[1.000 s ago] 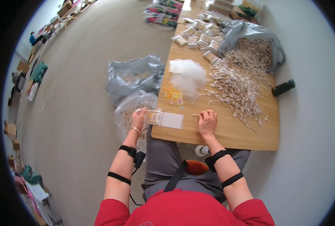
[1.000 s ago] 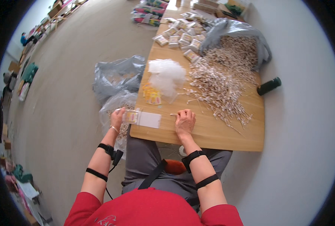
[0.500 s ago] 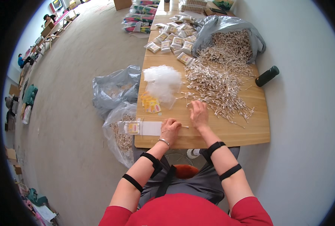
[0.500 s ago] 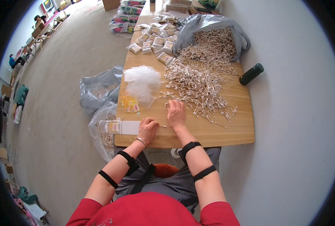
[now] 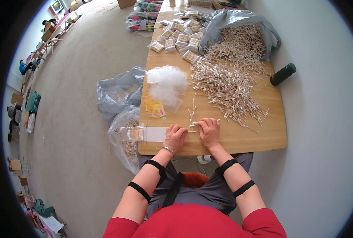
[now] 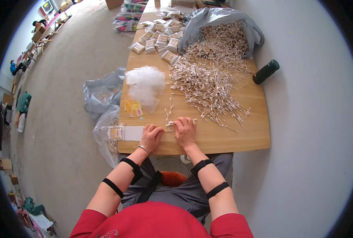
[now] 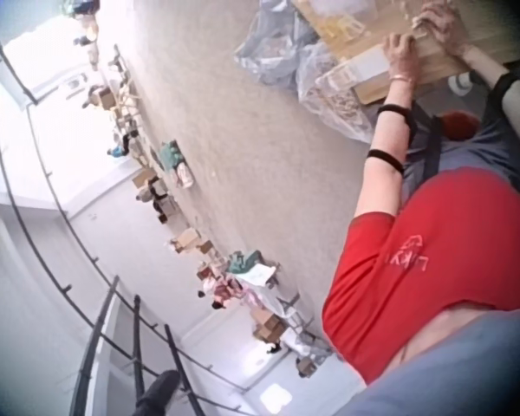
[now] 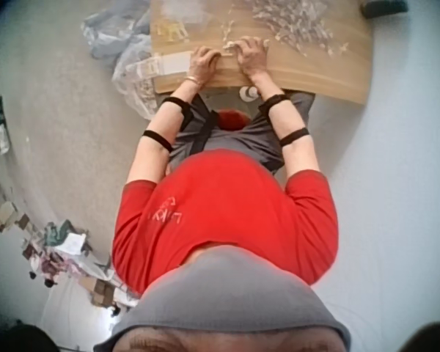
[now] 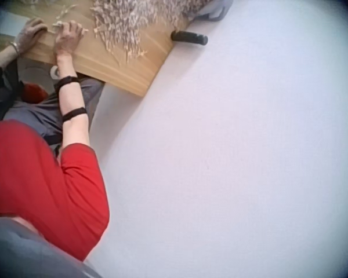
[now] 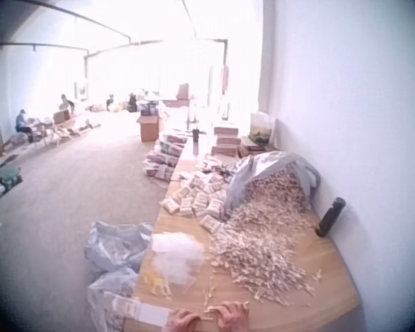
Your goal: Counting cotton swabs and packaging them into small plastic bags at a production table.
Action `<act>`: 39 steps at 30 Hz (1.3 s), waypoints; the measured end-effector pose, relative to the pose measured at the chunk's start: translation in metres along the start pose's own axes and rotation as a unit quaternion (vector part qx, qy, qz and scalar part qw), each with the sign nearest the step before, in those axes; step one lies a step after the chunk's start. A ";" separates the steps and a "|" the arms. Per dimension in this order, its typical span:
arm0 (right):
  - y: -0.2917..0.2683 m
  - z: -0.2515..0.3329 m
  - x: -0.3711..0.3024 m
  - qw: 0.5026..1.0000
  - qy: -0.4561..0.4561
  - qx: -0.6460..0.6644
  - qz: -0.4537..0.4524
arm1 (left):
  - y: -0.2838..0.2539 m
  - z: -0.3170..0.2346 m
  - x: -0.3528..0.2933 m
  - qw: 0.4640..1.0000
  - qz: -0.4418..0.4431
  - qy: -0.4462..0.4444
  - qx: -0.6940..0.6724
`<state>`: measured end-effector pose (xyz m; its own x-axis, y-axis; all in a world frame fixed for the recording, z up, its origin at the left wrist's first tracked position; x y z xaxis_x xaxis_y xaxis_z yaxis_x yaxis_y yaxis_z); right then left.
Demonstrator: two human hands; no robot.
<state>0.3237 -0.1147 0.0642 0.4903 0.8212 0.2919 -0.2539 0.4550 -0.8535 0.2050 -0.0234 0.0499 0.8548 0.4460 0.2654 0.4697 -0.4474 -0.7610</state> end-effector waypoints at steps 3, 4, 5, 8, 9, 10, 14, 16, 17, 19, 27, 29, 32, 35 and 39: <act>-0.003 0.002 -0.010 1.000 -0.019 0.016 -0.001 | 0.001 -0.002 0.002 1.000 0.005 0.009 0.007; -0.003 0.003 -0.011 0.999 -0.029 0.023 -0.001 | 0.001 -0.003 0.002 1.000 0.006 0.010 0.007; -0.006 0.000 -0.010 0.999 -0.028 0.023 -0.001 | 0.002 -0.004 0.002 1.000 0.007 0.014 0.010; -0.011 -0.028 -0.001 0.998 0.040 -0.048 0.008 | 0.002 -0.006 0.002 0.999 0.010 0.026 0.022; -0.019 -0.037 0.001 0.995 0.075 -0.063 -0.020 | 0.002 -0.008 0.002 0.999 0.011 0.033 0.028; -0.025 -0.045 0.002 0.990 0.110 -0.078 -0.049 | 0.001 -0.009 0.003 0.999 0.011 0.032 0.028; -0.015 -0.016 0.023 0.995 0.076 -0.067 -0.023 | 0.000 -0.010 0.002 0.999 0.014 0.030 0.042; 0.001 -0.005 0.033 0.993 0.103 -0.057 0.007 | 0.001 -0.010 0.001 0.998 0.012 0.030 0.047; 0.005 0.000 0.037 0.993 0.103 -0.056 0.007 | 0.001 -0.010 0.001 0.998 0.008 0.033 0.043; 0.018 -0.007 0.039 0.990 0.137 -0.025 0.031 | 0.002 -0.010 0.002 0.999 0.002 0.036 0.040; 0.015 0.012 0.006 0.999 0.047 -0.007 0.002 | -0.001 -0.003 0.001 0.999 0.002 -0.030 0.025; 0.012 0.015 0.001 0.999 0.037 -0.002 -0.006 | -0.003 -0.003 0.002 0.999 -0.006 -0.040 0.005; 0.008 0.014 -0.002 0.999 0.043 -0.004 -0.014 | -0.007 0.001 0.002 0.998 -0.027 -0.054 -0.029; -0.001 0.010 -0.002 0.998 0.047 0.017 -0.042 | -0.010 0.005 0.002 0.995 -0.052 -0.058 -0.056; -0.010 0.013 0.000 0.996 0.068 0.042 -0.049 | -0.013 0.019 0.001 0.988 -0.078 -0.081 -0.108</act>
<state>0.3156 -0.1148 0.0782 0.6236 0.7197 0.3052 -0.2653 0.5621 -0.7833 0.1955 -0.0027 0.0485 0.7303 0.6327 0.2576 0.6435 -0.5107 -0.5701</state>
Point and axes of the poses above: each hand's wrist, its own x-axis towards the middle knuckle, its own y-axis out of the palm, z = x × y, the point moved 9 cm from there along x, towards the middle knuckle, and after that the axes turned 10 degrees about z, right-handed, at the moved point
